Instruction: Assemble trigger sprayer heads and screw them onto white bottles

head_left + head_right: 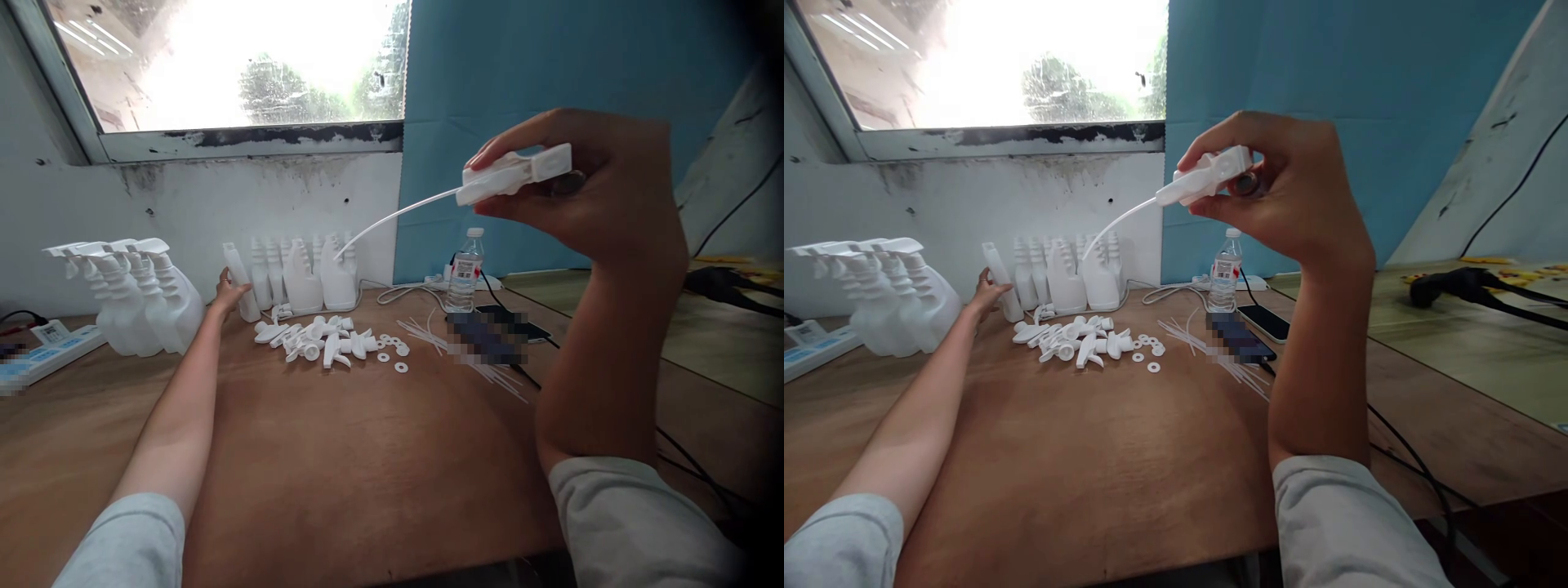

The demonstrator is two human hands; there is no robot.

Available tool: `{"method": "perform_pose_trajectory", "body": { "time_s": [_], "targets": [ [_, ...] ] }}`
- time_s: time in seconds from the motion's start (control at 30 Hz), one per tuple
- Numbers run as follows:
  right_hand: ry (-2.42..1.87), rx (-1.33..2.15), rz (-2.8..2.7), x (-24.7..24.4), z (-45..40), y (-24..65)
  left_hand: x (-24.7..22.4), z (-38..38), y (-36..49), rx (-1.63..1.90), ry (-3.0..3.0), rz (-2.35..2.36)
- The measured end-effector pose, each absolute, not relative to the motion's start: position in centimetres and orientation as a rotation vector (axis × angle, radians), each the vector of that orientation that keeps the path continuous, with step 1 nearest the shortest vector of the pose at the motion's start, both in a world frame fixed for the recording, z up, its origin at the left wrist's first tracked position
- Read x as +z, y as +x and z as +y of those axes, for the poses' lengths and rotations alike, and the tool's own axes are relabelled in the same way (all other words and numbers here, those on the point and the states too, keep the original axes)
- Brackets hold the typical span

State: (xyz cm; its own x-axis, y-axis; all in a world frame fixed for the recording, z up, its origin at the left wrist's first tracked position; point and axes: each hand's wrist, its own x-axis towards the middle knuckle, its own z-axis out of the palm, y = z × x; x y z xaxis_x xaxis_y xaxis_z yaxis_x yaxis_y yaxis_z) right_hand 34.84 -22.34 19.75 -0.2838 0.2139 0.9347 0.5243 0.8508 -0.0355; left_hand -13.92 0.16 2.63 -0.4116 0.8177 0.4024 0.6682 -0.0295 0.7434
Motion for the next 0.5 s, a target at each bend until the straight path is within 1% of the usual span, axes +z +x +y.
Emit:
{"method": "perform_pose_trajectory", "body": {
  "time_s": [0.2, 0.3, 0.43, 0.5],
  "targets": [
    [-0.549, -0.284, -1.902, 19.6, -22.5, 34.8, -0.8, 0.0, -13.9, 1.463, 1.639, 2.14],
    [-0.564, -0.262, -1.916, 19.6, -22.4, 34.7, -1.9, -0.5, -14.3, 1.391, 1.688, 2.179],
    [-0.56, -0.294, -1.949, 19.8, -22.0, 34.8, -3.1, -0.9, -14.8, 1.243, 1.82, 2.116],
    [-0.572, -0.31, -1.964, 19.8, -21.9, 34.8, -3.4, -1.0, -14.9, 1.233, 1.853, 2.116]
  ]
}}
